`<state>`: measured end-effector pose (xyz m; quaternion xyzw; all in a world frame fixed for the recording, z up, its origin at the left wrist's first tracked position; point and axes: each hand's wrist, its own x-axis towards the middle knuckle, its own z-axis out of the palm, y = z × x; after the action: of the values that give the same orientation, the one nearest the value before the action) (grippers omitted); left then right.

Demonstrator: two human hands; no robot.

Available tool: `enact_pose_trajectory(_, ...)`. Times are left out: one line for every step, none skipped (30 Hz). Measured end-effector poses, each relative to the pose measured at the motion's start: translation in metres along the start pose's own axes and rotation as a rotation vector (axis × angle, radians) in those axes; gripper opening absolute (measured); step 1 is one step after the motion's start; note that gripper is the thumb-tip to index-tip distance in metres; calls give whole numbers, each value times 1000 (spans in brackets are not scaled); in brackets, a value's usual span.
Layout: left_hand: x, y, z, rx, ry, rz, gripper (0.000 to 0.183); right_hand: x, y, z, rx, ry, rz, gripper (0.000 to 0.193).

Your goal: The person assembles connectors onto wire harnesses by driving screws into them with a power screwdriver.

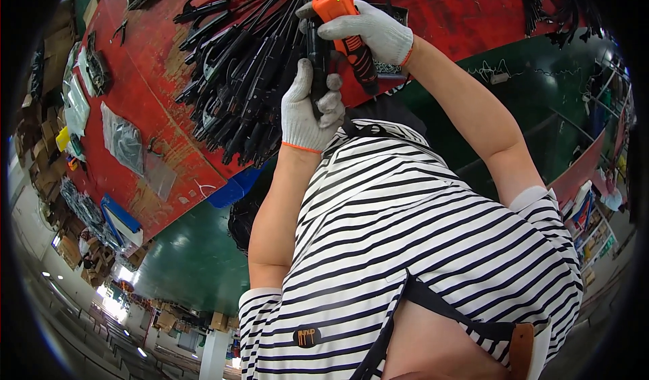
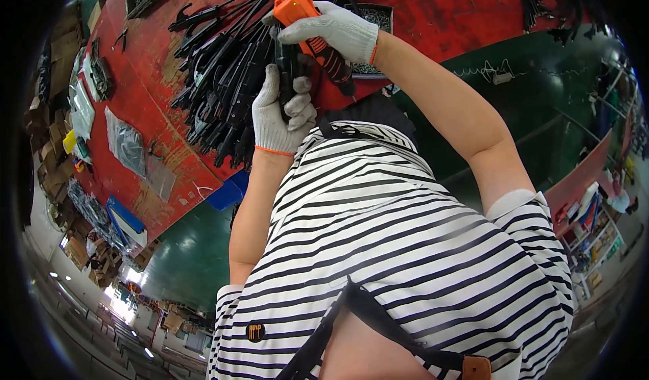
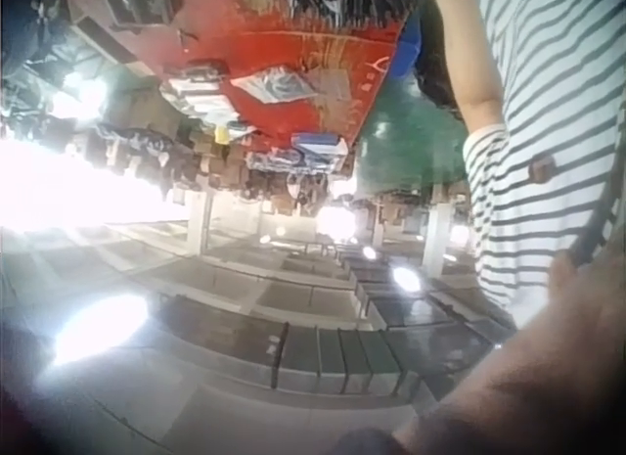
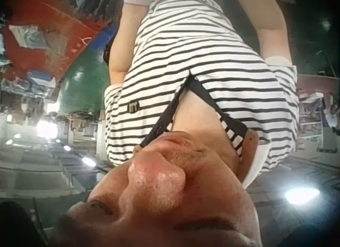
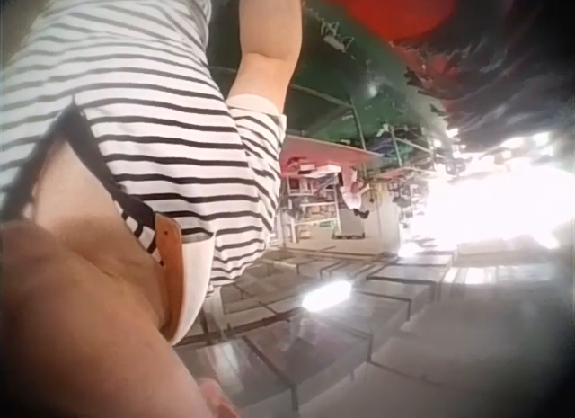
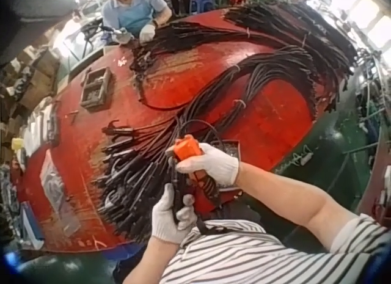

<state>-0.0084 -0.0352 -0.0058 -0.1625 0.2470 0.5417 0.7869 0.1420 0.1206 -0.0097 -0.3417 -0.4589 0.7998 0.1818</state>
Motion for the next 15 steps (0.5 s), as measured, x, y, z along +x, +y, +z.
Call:
enact_pose_trajectory(0,-1,2,-3,2,-3,55,-1,0,-1,6,0,-25,36)
enact_pose_trajectory(0,-2,4,9,9,8,55,-1,0,-2,13,2,-51,36)
enact_pose_trajectory(0,-3,6,21,17,19,55,1,5,-5,15,6,-48,36)
enact_pose_trajectory(1,-3,9,20,19,14,55,6,12,-10,-10,2,-97,37)
enact_pose_trajectory(2,-2,11,32,42,16,52,8,9,-7,-35,-5,-145,37)
enact_pose_trajectory(2,-2,11,44,65,17,49,4,5,-6,-34,-2,-142,37)
enact_pose_trajectory(4,-1,7,42,66,13,49,-4,-1,-5,41,26,-91,38)
enact_pose_trajectory(6,0,-2,24,79,-17,46,-11,-11,-4,117,55,-40,39)
enact_pose_trajectory(7,2,-5,6,93,-46,44,-14,-17,-10,133,117,-30,40)
enact_pose_trajectory(6,5,-8,6,93,-53,44,-17,-22,-18,149,180,-21,40)
enact_pose_trajectory(5,7,-5,8,150,-38,44,-21,-26,-30,83,289,-17,47)
enact_pose_trajectory(3,8,-2,9,206,-27,44,-29,-43,-41,79,295,-12,47)
enact_pose_trajectory(1,9,-1,61,249,-1,52,-36,-66,-52,130,333,-51,41)
enact_pose_trajectory(-2,16,-4,71,170,-92,57,-44,-79,-58,182,379,-95,36)
enact_pose_trajectory(-3,16,-5,97,176,-75,59,-51,-78,-57,179,395,-95,36)
